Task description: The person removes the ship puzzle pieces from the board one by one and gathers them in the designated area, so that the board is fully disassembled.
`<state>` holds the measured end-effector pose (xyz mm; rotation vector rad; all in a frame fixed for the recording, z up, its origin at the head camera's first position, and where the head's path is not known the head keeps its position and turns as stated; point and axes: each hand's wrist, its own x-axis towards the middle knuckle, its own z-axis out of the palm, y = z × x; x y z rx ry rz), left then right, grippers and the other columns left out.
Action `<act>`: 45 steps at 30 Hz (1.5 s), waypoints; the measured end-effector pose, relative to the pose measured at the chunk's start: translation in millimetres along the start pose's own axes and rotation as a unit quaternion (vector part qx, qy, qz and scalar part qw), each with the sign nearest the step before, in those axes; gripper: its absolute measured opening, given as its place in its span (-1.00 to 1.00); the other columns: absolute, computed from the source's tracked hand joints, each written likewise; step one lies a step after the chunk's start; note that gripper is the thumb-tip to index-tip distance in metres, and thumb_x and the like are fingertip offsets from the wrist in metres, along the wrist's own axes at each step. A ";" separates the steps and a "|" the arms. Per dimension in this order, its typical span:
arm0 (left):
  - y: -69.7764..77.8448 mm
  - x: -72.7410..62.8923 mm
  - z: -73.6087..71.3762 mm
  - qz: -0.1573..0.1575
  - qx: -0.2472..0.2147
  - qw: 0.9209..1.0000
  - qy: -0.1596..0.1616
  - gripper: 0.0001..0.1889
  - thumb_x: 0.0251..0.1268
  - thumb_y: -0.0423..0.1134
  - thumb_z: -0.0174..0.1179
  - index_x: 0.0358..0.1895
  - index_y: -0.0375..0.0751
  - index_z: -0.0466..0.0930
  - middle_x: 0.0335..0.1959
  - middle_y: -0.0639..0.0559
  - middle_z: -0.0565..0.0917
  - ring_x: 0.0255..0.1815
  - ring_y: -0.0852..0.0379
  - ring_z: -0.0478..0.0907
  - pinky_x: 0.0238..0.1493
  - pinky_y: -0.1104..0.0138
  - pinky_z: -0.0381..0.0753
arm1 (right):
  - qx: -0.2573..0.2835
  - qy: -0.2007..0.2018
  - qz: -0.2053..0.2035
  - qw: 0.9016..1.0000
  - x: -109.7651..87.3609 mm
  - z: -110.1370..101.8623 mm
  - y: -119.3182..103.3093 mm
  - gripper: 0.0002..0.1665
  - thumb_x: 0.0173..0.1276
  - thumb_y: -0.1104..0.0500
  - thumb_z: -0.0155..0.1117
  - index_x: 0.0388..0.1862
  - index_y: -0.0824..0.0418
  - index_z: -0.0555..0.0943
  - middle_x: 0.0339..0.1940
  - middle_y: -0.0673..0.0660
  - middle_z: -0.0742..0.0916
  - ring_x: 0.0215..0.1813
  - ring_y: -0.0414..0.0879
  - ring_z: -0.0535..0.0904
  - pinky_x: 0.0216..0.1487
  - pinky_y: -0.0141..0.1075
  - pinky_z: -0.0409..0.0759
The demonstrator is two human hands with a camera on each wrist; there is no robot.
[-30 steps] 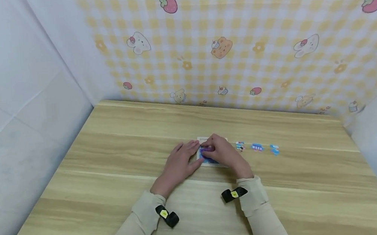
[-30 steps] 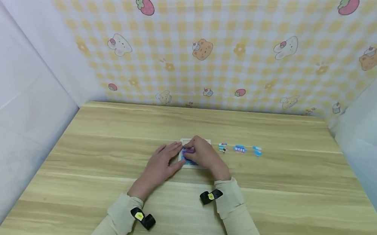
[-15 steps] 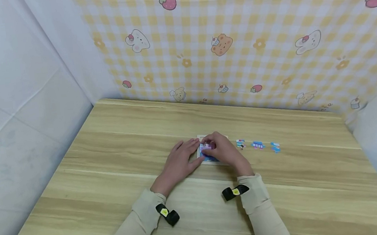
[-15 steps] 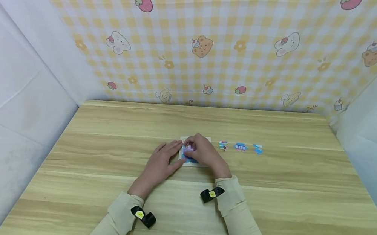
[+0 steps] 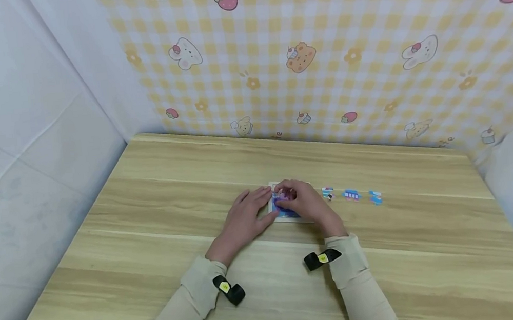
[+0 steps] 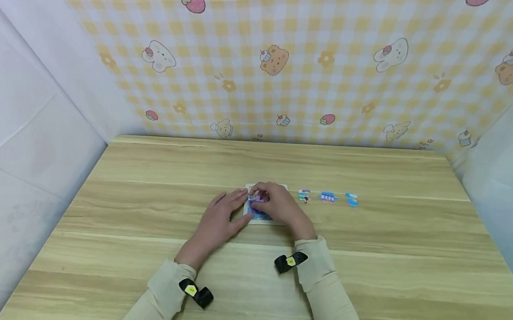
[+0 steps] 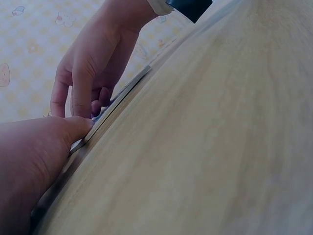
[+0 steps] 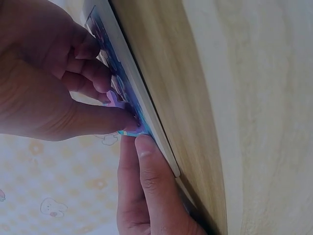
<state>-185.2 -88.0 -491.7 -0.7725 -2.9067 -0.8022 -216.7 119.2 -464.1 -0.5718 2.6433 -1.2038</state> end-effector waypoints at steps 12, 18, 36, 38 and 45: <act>1.9 0.2 2.3 -0.003 -0.002 1.000 -0.013 -0.31 0.53 0.15 0.16 0.51 -0.23 0.38 0.56 0.02 0.37 0.61 0.08 0.22 0.66 0.10 -0.03 | 0.105 0.097 0.003 0.990 -20.2 -23.8 6.6 -0.75 0.47 0.16 0.39 0.07 0.16 0.79 -0.19 0.11 0.79 -0.23 -0.04 0.61 -0.22 -0.37 0.62; -1.4 -3.3 1.4 -0.011 0.001 1.000 -0.014 -0.31 0.52 0.14 0.17 0.51 -0.23 0.39 0.56 0.02 0.37 0.61 0.09 0.22 0.66 0.11 -0.03 | 0.122 0.117 0.041 0.985 -54.2 -53.6 20.4 -0.66 0.50 0.14 0.37 0.13 0.31 0.74 -0.12 0.21 0.82 -0.16 0.18 0.73 -0.12 -0.18 0.75; 4.0 -4.0 -3.5 -0.006 -0.015 1.000 -0.010 -0.35 0.53 0.11 0.18 0.50 -0.22 0.42 0.56 -0.01 0.38 0.61 0.04 0.21 0.65 0.07 -0.03 | 0.105 0.079 0.123 0.984 -90.0 -60.8 58.4 -0.74 0.49 0.34 0.31 0.02 0.51 0.72 -0.30 0.26 0.79 -0.37 -0.13 0.65 -0.38 -0.36 0.70; 4.7 -3.9 -3.5 -0.002 -0.009 1.000 -0.008 -0.36 0.53 0.11 0.17 0.49 -0.20 0.44 0.55 0.00 0.39 0.61 0.04 0.22 0.65 0.06 -0.01 | 0.098 0.083 0.124 0.984 -90.0 -60.9 58.4 -0.75 0.48 0.34 0.32 0.01 0.50 0.72 -0.30 0.26 0.78 -0.40 -0.14 0.63 -0.41 -0.36 0.69; 5.7 -4.1 -3.0 0.005 -0.004 1.000 -0.006 -0.37 0.54 0.11 0.16 0.49 -0.19 0.44 0.55 0.00 0.39 0.61 0.03 0.22 0.65 0.05 0.00 | 0.083 0.089 0.127 0.984 -91.9 -61.8 58.0 -0.77 0.47 0.34 0.32 -0.01 0.48 0.74 -0.33 0.22 0.77 -0.47 -0.15 0.58 -0.44 -0.37 0.64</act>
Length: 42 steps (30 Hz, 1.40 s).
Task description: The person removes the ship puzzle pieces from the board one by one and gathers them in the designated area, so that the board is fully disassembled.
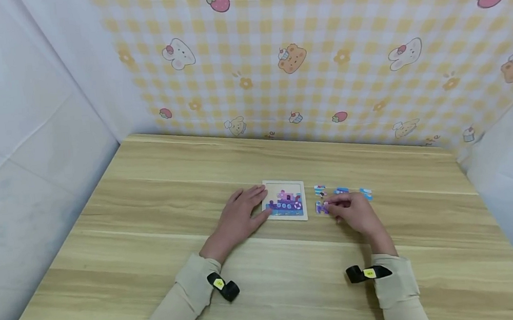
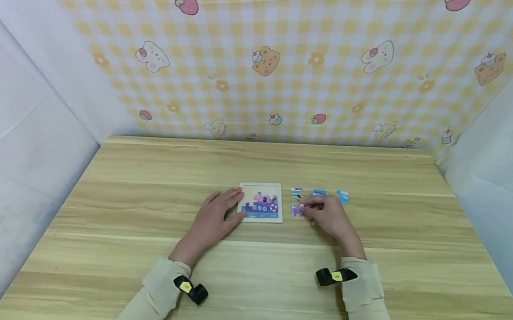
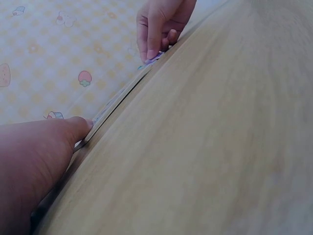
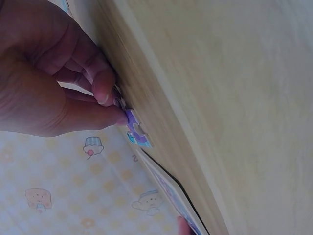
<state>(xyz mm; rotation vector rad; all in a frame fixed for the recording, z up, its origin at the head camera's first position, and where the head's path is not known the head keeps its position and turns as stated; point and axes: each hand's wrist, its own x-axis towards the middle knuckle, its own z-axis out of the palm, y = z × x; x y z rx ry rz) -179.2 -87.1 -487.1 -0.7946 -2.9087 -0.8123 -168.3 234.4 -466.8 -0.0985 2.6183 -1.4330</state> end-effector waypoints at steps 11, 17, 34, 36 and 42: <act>-9.0 -4.2 -3.0 -0.007 0.006 1.000 0.003 -0.36 0.56 0.14 0.13 0.51 -0.18 0.42 0.56 0.01 0.38 0.62 0.05 0.20 0.66 0.06 -0.03 | 0.003 0.004 -0.002 1.000 6.1 6.9 -6.0 -0.74 0.45 0.31 0.37 0.03 0.46 0.74 -0.30 0.22 0.79 -0.55 -0.18 0.55 -0.52 -0.40 0.56; -11.7 -6.6 -4.8 -0.013 0.001 1.000 0.004 -0.36 0.56 0.14 0.12 0.51 -0.17 0.41 0.57 0.02 0.37 0.62 0.05 0.19 0.66 0.07 -0.04 | -0.005 0.000 -0.003 1.000 9.0 9.0 -7.8 -0.72 0.46 0.30 0.36 0.07 0.42 0.74 -0.35 0.18 0.78 -0.55 -0.14 0.56 -0.53 -0.40 0.52; -16.5 -8.0 -7.8 -0.014 0.003 1.000 0.003 -0.37 0.56 0.12 0.12 0.51 -0.17 0.42 0.56 0.01 0.37 0.62 0.04 0.20 0.66 0.05 -0.04 | -0.014 0.013 -0.111 0.994 21.6 24.8 -52.3 -0.69 0.53 0.18 0.32 0.10 0.36 0.72 -0.21 0.23 0.71 -0.51 -0.14 0.49 -0.58 -0.37 0.45; -15.1 -6.1 -4.3 -0.013 0.004 1.000 0.000 -0.37 0.57 0.13 0.11 0.51 -0.16 0.42 0.57 0.03 0.36 0.62 0.05 0.19 0.66 0.07 -0.04 | -0.046 0.000 -0.116 0.992 27.1 34.7 -58.3 -0.68 0.50 0.22 0.33 0.13 0.37 0.71 -0.16 0.21 0.72 -0.41 -0.09 0.54 -0.49 -0.36 0.50; -7.2 0.6 1.9 0.001 0.012 1.000 -0.006 -0.37 0.58 0.15 0.09 0.52 -0.13 0.42 0.56 0.06 0.37 0.62 0.07 0.20 0.65 0.07 -0.02 | -0.112 -0.052 -0.099 0.987 41.9 61.3 -73.0 -0.57 0.44 0.28 0.37 0.23 0.43 0.64 -0.06 0.29 0.72 -0.15 0.07 0.65 -0.12 -0.12 0.68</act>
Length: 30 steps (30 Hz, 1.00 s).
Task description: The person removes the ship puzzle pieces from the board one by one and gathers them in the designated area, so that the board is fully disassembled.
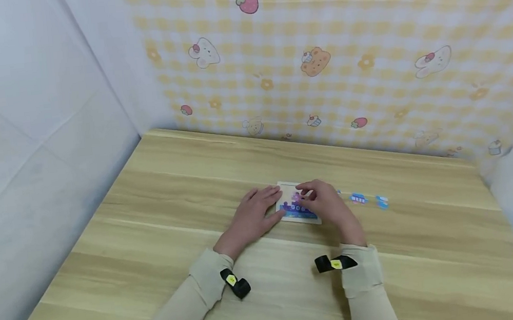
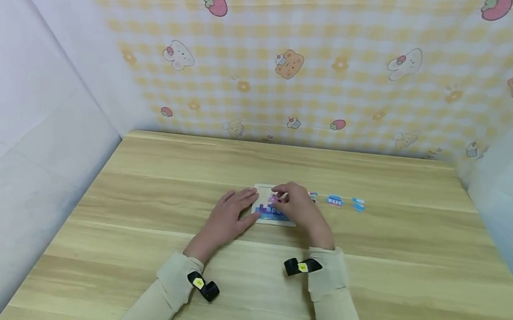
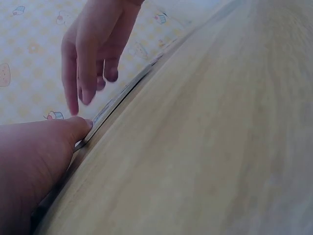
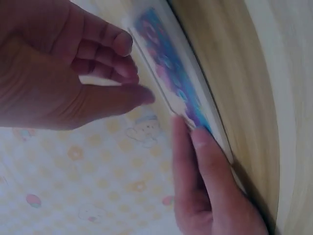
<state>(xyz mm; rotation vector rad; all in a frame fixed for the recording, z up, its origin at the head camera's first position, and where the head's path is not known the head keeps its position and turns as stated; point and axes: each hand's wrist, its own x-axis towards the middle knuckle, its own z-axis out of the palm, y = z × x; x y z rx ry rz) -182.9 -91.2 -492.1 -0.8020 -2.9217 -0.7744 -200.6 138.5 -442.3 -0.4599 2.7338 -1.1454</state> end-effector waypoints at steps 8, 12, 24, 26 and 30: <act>3.5 0.5 3.0 0.003 0.014 1.000 -0.009 -0.38 0.58 0.15 0.08 0.52 -0.12 0.42 0.56 0.07 0.37 0.62 0.09 0.20 0.65 0.07 0.00 | -0.020 -0.002 0.046 0.999 1.4 13.0 4.5 -0.48 0.41 0.21 0.44 0.24 0.48 0.62 -0.15 0.25 0.67 -0.11 0.08 0.62 -0.06 -0.06 0.67; 3.1 1.5 1.5 0.003 0.014 1.000 -0.003 -0.38 0.58 0.14 0.10 0.52 -0.13 0.43 0.56 0.06 0.38 0.62 0.09 0.20 0.65 0.08 -0.01 | -0.018 0.002 0.042 0.999 3.0 12.1 6.5 -0.58 0.40 0.20 0.46 0.14 0.43 0.71 -0.25 0.20 0.66 -0.21 0.03 0.56 -0.18 -0.17 0.58; -0.9 3.6 2.7 0.001 0.010 1.000 0.003 -0.37 0.57 0.16 0.09 0.52 -0.12 0.42 0.56 0.06 0.38 0.62 0.08 0.21 0.66 0.09 -0.02 | -0.014 0.011 0.055 0.998 6.9 12.5 8.1 -0.69 0.40 0.20 0.45 0.05 0.32 0.70 -0.20 0.21 0.64 -0.13 0.08 0.56 -0.05 -0.08 0.61; -1.1 3.6 2.6 0.002 0.009 1.000 0.003 -0.37 0.57 0.16 0.10 0.52 -0.12 0.42 0.56 0.06 0.38 0.61 0.08 0.21 0.65 0.09 -0.02 | -0.011 0.012 0.054 0.998 7.0 12.2 8.3 -0.69 0.40 0.22 0.45 0.05 0.33 0.69 -0.19 0.21 0.65 -0.13 0.07 0.57 -0.04 -0.08 0.61; -1.1 3.7 2.4 0.004 0.007 1.000 0.004 -0.37 0.57 0.16 0.10 0.51 -0.13 0.43 0.55 0.06 0.39 0.61 0.08 0.22 0.65 0.09 -0.02 | 0.000 0.013 0.054 0.998 7.3 12.0 9.2 -0.69 0.41 0.23 0.44 0.06 0.33 0.65 -0.19 0.21 0.66 -0.15 0.05 0.58 -0.07 -0.11 0.61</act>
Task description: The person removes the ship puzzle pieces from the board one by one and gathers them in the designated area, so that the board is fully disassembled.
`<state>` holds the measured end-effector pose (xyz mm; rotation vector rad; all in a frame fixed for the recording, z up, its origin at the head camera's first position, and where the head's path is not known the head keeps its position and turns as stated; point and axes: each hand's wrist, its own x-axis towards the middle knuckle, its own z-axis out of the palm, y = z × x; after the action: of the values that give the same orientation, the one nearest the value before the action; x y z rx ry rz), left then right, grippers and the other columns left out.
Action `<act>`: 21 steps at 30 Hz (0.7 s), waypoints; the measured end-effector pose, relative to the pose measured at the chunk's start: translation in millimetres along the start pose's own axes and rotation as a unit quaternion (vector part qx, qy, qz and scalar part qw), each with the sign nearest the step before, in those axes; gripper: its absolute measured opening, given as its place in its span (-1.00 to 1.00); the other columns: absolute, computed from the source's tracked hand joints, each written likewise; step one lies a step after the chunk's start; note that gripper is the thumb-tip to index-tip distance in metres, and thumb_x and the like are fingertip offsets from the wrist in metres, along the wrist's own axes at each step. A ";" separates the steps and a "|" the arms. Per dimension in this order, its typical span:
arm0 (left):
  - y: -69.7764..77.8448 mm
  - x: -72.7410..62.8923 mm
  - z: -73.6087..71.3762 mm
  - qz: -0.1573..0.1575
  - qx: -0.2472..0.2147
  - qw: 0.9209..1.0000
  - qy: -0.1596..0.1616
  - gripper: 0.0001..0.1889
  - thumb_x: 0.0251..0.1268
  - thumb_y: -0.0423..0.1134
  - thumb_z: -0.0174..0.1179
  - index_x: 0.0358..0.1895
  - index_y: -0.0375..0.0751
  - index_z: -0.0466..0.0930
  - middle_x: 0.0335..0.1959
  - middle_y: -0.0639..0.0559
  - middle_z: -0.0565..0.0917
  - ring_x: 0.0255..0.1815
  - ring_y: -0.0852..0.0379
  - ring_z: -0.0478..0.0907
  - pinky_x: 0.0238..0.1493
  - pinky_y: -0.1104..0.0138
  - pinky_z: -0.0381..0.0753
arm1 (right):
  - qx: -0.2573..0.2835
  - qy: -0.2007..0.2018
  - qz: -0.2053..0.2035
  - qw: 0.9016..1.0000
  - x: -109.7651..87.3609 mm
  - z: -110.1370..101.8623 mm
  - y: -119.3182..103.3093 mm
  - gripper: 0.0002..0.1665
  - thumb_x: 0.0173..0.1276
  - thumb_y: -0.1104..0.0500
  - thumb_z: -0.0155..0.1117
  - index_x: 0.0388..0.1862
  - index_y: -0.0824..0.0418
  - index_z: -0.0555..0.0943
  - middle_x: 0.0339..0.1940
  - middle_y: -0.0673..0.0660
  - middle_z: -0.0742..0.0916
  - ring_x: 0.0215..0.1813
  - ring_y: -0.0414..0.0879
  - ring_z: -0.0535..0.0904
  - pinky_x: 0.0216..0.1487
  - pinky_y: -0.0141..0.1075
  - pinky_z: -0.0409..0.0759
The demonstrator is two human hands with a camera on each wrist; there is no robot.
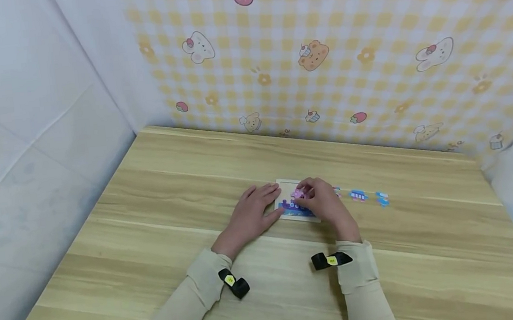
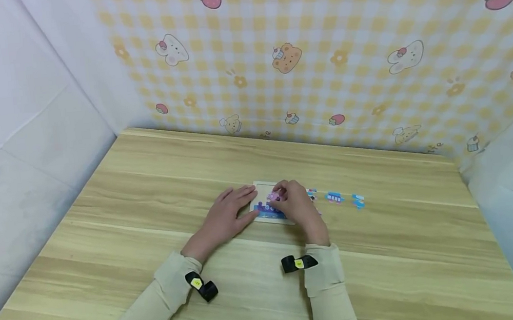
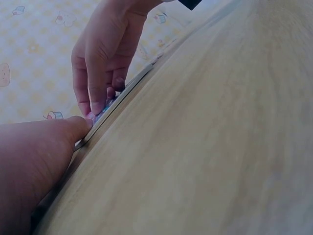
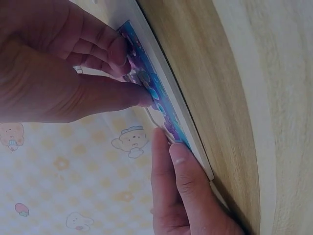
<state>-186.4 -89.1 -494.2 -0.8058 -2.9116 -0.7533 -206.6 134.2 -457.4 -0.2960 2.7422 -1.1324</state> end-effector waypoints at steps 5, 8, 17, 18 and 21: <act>1.0 -0.5 0.4 0.000 -0.005 1.000 0.005 -0.37 0.57 0.14 0.11 0.51 -0.15 0.43 0.55 0.04 0.39 0.61 0.07 0.22 0.65 0.08 -0.01 | 0.037 0.004 -0.010 0.999 -1.3 -1.4 -0.1 -0.71 0.43 0.20 0.43 0.06 0.26 0.65 -0.21 0.17 0.73 -0.24 -0.01 0.60 -0.17 -0.24 0.60; 1.5 -0.3 0.7 -0.002 -0.006 1.000 0.005 -0.37 0.57 0.14 0.12 0.51 -0.15 0.43 0.55 0.04 0.39 0.61 0.06 0.22 0.65 0.08 -0.02 | 0.075 0.024 -0.014 0.997 -4.7 -6.4 -0.6 -0.74 0.48 0.16 0.39 0.08 0.20 0.70 -0.20 0.15 0.77 -0.26 -0.01 0.62 -0.23 -0.30 0.61; 1.8 0.8 0.3 -0.003 -0.014 1.000 0.004 -0.37 0.56 0.13 0.13 0.50 -0.16 0.44 0.56 0.02 0.38 0.62 0.05 0.21 0.65 0.07 -0.01 | 0.111 0.133 0.004 0.985 -40.8 -57.3 25.8 -0.64 0.46 0.03 0.41 0.03 0.27 0.77 -0.18 0.21 0.82 -0.23 0.08 0.74 -0.30 -0.34 0.69; 1.9 0.5 0.1 -0.003 -0.015 1.000 0.005 -0.37 0.55 0.13 0.14 0.50 -0.17 0.44 0.56 0.02 0.39 0.62 0.05 0.21 0.65 0.07 -0.01 | 0.103 0.134 0.016 0.985 -47.6 -63.3 32.8 -0.63 0.46 0.01 0.41 0.03 0.27 0.77 -0.17 0.21 0.83 -0.23 0.06 0.74 -0.30 -0.35 0.68; 2.4 -0.7 -0.3 -0.004 -0.016 1.000 0.000 -0.37 0.55 0.13 0.14 0.50 -0.17 0.44 0.56 0.01 0.38 0.62 0.05 0.20 0.65 0.08 -0.03 | 0.085 0.126 0.058 0.987 -68.7 -77.0 55.8 -0.60 0.48 0.00 0.39 0.04 0.30 0.76 -0.18 0.18 0.82 -0.24 -0.05 0.70 -0.31 -0.39 0.64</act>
<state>-184.7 -87.8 -492.9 -0.7969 -2.9112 -0.8035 -163.9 241.7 -438.1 0.0320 2.8012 -1.4486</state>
